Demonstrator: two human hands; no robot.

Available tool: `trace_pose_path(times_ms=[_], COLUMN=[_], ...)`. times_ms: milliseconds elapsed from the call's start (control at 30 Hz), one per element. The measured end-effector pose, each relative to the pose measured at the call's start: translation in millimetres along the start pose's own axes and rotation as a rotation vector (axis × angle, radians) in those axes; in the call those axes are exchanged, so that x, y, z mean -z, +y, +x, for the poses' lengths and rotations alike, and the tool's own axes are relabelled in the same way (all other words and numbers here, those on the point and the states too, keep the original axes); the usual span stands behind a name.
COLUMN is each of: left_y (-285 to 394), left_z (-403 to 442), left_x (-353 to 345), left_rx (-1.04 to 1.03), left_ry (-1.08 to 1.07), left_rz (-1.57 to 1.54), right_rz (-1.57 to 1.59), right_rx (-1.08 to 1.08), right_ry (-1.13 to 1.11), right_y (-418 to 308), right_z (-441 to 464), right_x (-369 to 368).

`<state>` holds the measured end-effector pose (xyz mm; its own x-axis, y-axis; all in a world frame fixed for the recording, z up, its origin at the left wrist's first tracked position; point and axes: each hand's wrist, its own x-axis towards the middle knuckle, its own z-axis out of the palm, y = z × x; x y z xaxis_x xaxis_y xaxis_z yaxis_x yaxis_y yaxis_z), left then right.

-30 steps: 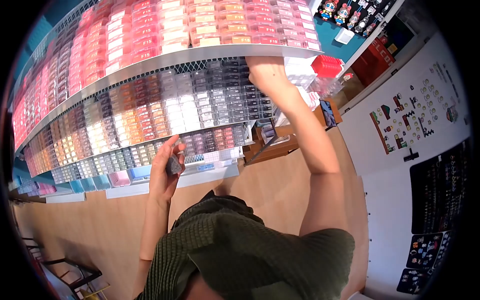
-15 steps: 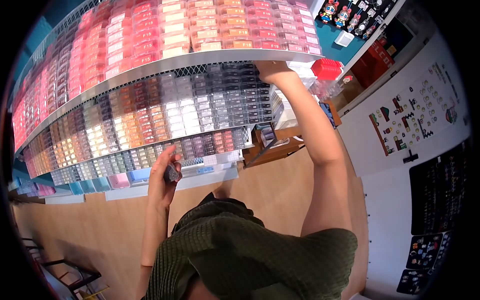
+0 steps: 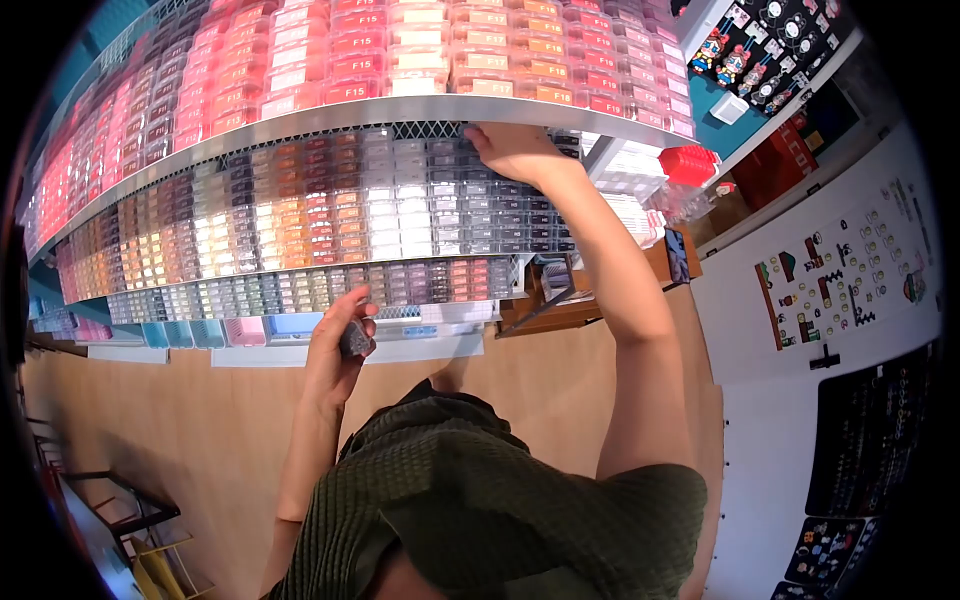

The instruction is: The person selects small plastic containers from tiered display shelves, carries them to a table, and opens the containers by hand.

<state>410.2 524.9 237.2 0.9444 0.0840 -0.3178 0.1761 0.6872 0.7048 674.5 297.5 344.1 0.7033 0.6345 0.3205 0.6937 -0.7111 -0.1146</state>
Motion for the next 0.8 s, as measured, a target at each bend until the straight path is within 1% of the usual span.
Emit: trace_pose_path(times_ms=[33, 67, 167, 267, 367, 467, 567, 667, 800], left_y=[0, 1, 0, 1, -1, -1, -3, -4, 0], left_z=[-1, -1, -4, -6, -7, -8, -7, -8, -11], left_x=[1, 3, 8, 12, 18, 20, 24, 27, 32], left_rx=[0.001, 0.001, -0.005, 0.000, -0.005, 0.002, 0.018, 0.014, 0.013], left_ry=[0.001, 0.003, 0.007, 0.032, 0.046, 0.061, 0.062, 0.064, 0.098], left_rz=[0.001, 0.000, -0.004, -0.016, -0.019, -0.025, -0.046, -0.051, -0.054], right_rz=[0.053, 0.021, 0.081, 0.140, 0.188, 0.068, 0.089, 0.104, 0.193], right_rx=[0.050, 0.098, 0.024, 0.001, -0.024, 0.015, 0.084, 0.125, 0.047], right_ry=[-0.007, 0.038, -0.052, -0.128, -0.141, -0.052, 0.060, 0.009, -0.043], right_y=[-3, -5, -13, -9, -7, -16, -28, -37, -42], right_z=[2, 5, 8, 13, 14, 15, 20, 27, 30], right_x=[-2, -9, -13, -18, -20, -18, -25, -35, -40])
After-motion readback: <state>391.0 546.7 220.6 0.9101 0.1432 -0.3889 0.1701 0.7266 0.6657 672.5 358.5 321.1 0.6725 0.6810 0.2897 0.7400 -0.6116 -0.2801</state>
